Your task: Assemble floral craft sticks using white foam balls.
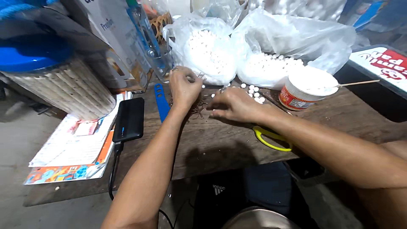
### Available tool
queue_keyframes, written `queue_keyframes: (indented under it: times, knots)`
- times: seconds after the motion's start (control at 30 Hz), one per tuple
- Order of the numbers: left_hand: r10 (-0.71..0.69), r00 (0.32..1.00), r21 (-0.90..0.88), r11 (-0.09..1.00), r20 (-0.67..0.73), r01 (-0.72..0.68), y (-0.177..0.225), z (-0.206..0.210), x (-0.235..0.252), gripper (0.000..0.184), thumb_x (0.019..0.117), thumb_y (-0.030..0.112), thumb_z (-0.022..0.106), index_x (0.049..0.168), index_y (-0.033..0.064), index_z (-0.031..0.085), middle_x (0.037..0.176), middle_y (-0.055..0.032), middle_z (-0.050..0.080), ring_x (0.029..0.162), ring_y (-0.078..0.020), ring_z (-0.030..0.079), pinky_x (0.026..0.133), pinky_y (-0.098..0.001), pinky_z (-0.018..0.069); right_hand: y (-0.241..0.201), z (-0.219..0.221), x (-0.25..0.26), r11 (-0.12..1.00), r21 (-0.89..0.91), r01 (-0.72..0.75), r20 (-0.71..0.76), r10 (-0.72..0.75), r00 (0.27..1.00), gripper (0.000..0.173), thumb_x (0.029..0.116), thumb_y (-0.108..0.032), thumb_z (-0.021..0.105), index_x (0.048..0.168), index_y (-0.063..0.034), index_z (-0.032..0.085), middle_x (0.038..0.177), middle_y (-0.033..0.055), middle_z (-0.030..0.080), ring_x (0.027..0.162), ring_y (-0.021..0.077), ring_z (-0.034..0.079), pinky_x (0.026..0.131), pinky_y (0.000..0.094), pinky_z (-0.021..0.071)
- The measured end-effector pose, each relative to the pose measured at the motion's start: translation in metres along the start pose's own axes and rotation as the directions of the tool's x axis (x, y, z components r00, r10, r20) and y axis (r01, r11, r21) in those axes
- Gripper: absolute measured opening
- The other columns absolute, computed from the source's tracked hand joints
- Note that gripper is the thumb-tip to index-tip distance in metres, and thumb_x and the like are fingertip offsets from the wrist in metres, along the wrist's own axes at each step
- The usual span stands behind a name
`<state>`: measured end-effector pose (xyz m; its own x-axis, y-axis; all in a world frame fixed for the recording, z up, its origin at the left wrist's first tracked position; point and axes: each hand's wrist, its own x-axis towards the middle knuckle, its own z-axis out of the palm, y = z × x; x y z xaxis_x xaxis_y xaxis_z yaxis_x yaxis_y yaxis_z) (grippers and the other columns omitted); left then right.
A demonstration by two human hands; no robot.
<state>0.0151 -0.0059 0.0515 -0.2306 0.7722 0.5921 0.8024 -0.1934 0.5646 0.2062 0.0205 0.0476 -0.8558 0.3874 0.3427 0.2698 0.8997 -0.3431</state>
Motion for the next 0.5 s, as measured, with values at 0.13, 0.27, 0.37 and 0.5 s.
queue_keyframes:
  times: [0.13,0.27,0.37,0.5]
  knots:
    - [-0.07,0.997,-0.103,0.992,0.022,0.072,0.003,-0.005,-0.002,0.014,0.0928,0.008,0.06,0.095,-0.0047,0.066,0.084,-0.0118,0.066,0.072,-0.0122,0.062,0.07,-0.0302,0.0515,0.009,0.01,0.001,0.997,-0.069,0.018,0.055,-0.014,0.998,0.014,0.0959,-0.006,0.065,0.096,0.0015,0.077,0.091,0.0208,0.07,0.09,0.0386,0.069,0.08,0.0537,0.0538]
    - [-0.119,0.992,-0.198,0.974,-0.039,0.109,-0.007,-0.014,0.004,0.017,0.0937,0.007,0.057,0.101,-0.0065,0.065,0.088,-0.0107,0.065,0.073,-0.0101,0.062,0.072,-0.0289,0.0528,0.016,0.004,0.01,0.963,-0.248,-0.104,-0.016,0.104,0.994,0.018,0.0959,-0.009,0.063,0.087,0.0041,0.073,0.089,0.0239,0.068,0.093,0.0447,0.067,0.076,0.0585,0.0518]
    - [-0.148,0.982,-0.286,0.952,-0.116,0.109,-0.017,-0.018,0.007,0.018,0.0934,0.005,0.056,0.104,-0.0069,0.064,0.089,-0.0093,0.065,0.071,-0.0082,0.063,0.07,-0.0271,0.0552,0.017,0.006,0.041,0.975,-0.212,-0.062,-0.049,0.052,0.997,0.018,0.0971,-0.004,0.059,0.095,0.0058,0.074,0.095,0.0245,0.07,0.099,0.0437,0.068,0.085,0.0572,0.0527]
    - [-0.166,0.975,-0.302,0.946,-0.146,0.116,-0.021,-0.017,0.005,0.015,0.0922,0.004,0.058,0.102,-0.0055,0.064,0.087,-0.0071,0.065,0.068,-0.0056,0.061,0.066,-0.0234,0.0534,0.01,0.016,0.09,0.972,-0.195,-0.129,0.124,0.155,0.98,0.021,0.0997,0.003,0.051,0.11,0.0082,0.069,0.11,0.0272,0.068,0.109,0.0447,0.065,0.093,0.0578,0.0503]
